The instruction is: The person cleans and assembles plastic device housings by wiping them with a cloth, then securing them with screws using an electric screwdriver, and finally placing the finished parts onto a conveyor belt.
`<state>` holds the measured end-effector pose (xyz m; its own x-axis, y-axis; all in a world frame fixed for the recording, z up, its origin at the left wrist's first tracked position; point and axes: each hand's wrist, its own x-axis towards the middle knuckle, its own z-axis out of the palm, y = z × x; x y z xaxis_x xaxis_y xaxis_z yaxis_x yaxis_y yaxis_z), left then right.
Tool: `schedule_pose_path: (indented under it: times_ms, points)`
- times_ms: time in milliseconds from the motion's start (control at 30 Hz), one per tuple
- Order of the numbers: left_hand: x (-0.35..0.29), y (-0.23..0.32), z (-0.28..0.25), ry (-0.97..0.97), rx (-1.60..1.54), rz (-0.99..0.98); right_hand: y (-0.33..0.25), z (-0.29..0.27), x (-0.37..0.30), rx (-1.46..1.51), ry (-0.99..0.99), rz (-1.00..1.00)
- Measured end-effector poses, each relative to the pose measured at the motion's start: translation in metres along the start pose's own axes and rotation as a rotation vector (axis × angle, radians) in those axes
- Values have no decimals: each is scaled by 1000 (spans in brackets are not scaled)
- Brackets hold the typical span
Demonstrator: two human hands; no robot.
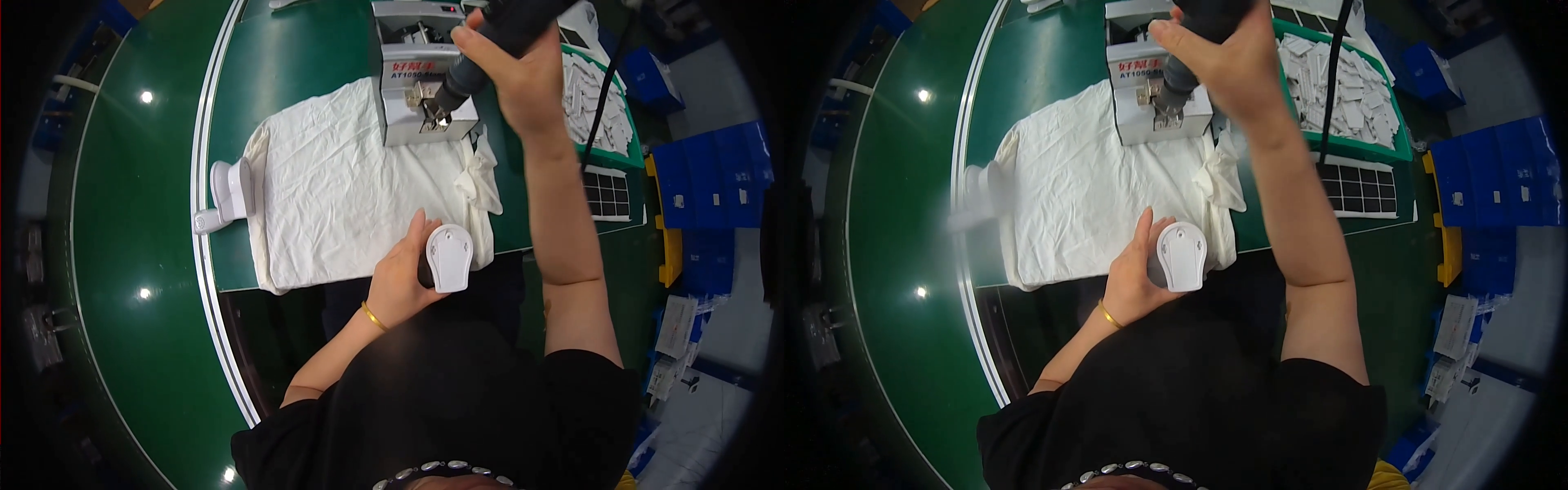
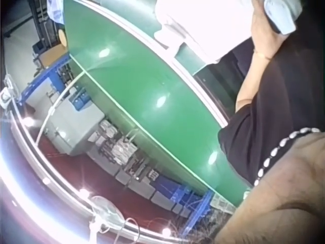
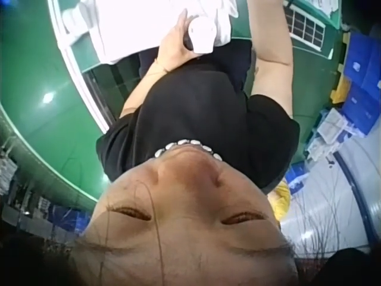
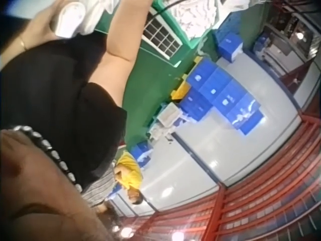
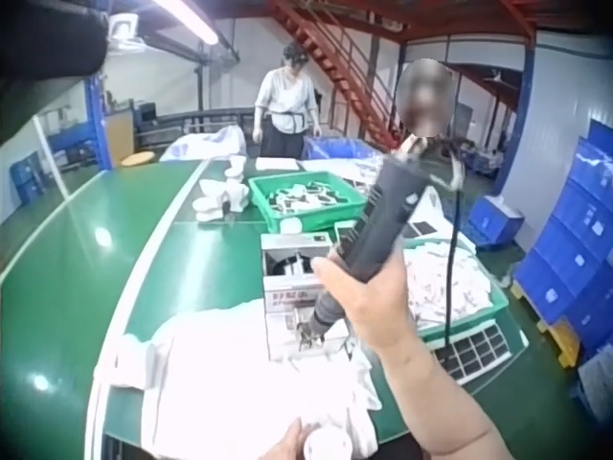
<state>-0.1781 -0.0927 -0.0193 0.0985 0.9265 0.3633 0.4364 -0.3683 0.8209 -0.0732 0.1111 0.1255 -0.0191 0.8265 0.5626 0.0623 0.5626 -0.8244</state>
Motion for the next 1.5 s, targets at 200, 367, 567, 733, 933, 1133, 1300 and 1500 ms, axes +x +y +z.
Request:
schedule_pose_path:
  times_ms: [200,367,567,733,933,1133,1300,1500]
  points:
    - [-1,-9,3,6,2,6,-36,-2,9,92,-333,166]
    - [6,-15,7,1,19,37,-2,10,15,115,-254,-16]
    - [-2,-17,11,6,-11,1,-8,21,0,247,-189,111]
    - [-7,-21,6,-33,-24,-19,-17,-35,-63,527,-407,4]
    - [-10,-24,13,-4,-46,-10,-61,-44,-119,235,-370,123]
    - [-11,-25,13,-10,-38,-20,-55,-40,-127,207,-339,108]
    - [-11,-24,10,-15,-38,-49,-57,-33,-130,251,-327,141]
    - [-12,-26,9,-16,-49,-67,-49,-38,-130,288,-427,94]
